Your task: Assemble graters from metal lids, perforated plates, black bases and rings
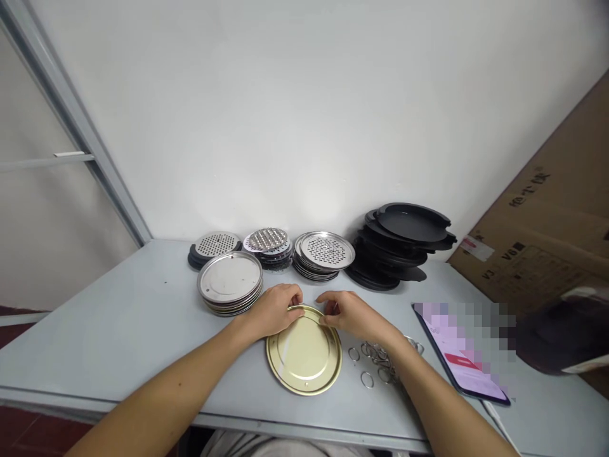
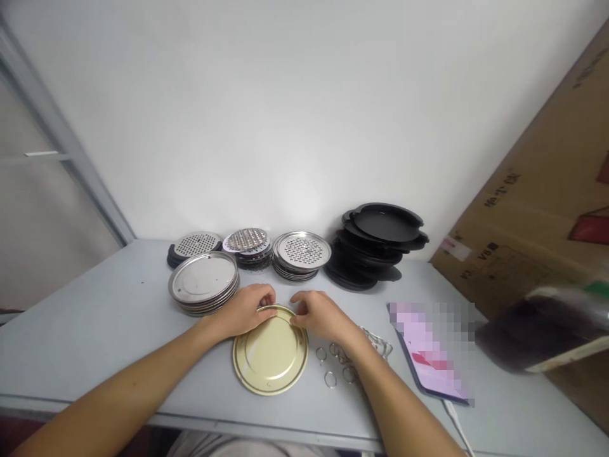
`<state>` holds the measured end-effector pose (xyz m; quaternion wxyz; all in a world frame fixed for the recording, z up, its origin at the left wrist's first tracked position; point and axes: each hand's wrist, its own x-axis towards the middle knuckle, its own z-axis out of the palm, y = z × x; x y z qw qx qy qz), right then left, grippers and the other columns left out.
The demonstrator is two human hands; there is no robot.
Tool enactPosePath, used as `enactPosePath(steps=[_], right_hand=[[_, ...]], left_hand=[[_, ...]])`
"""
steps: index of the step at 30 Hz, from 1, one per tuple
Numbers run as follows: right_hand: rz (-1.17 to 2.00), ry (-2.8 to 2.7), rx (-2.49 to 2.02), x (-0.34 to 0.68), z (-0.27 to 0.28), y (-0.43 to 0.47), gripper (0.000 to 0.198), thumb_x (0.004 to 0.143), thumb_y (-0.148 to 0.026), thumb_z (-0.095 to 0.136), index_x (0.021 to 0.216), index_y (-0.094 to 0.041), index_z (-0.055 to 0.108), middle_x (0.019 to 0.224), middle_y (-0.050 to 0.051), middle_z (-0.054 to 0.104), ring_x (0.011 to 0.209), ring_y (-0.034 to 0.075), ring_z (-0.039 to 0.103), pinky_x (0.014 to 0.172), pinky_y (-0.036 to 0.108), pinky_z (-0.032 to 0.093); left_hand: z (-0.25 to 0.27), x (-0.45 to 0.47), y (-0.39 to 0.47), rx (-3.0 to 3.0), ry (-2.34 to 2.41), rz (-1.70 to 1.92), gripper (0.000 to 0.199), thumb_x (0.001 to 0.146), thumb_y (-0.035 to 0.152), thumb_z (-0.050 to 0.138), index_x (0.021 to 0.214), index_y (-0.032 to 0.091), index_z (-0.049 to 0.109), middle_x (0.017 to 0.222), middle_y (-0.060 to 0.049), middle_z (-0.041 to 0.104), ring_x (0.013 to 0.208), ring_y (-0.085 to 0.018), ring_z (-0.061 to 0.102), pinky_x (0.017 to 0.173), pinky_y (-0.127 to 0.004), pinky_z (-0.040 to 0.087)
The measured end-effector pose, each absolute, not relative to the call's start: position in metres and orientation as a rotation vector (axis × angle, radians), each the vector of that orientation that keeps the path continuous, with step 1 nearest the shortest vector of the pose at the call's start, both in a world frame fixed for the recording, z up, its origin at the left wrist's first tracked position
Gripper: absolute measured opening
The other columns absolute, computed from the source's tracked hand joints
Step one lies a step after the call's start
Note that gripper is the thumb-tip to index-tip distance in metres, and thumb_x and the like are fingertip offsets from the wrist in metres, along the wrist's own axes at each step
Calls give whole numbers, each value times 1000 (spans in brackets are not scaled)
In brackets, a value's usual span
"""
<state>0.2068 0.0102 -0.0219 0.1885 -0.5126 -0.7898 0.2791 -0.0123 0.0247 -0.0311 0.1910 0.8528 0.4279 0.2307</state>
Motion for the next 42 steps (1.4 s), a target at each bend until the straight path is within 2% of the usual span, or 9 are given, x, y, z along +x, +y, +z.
enactPosePath(steps=[3,11,16,20,26,42], right_hand=[[867,-2250,-1456,210,-20,9,35,70,-25,69,104,-19,69,72,0,67,62,14,57,56,23,39],[844,-2247,-1434,206,-24,10,28,69,-16,64,96,-19,71,66,-2,63,59,13,52,53,21,36],[787,-2258,-1412,205,-27,10,27,70,-13,58,93,-19,72,65,-2,62,59,13,50,54,21,36],[746,-2273,-1376,202,-28,9,28,70,-10,53,87,-20,73,65,-2,63,60,13,50,56,21,35],[749,-2269,-1357,202,-30,10,25,72,-12,52,86,-19,72,67,-1,63,62,13,51,57,21,35],[817,-2259,-1333,201,-33,12,28,71,-11,50,85,-19,73,63,-2,58,59,12,47,56,20,35]], left_hand=[[-31,-13,25,2381,1182,645,15,80,27,63,94,21,63,86,-2,66,82,-18,59,72,-27,45],[-32,-15,28,2365,1133,658,13,83,27,60,88,21,70,86,-3,67,79,-16,60,74,-26,45],[-30,-16,29,2364,1083,696,23,89,20,49,93,21,71,91,-2,70,84,-16,62,79,-26,45],[-27,-18,27,2400,1105,681,18,82,15,54,90,20,69,90,-2,68,83,-16,61,77,-25,46],[-22,-24,26,2556,1114,598,24,78,10,53,84,21,73,99,-4,65,98,-19,56,90,-30,44],[-22,-24,24,2540,1092,545,30,80,6,47,82,19,73,92,-3,67,85,-15,61,82,-25,47]])
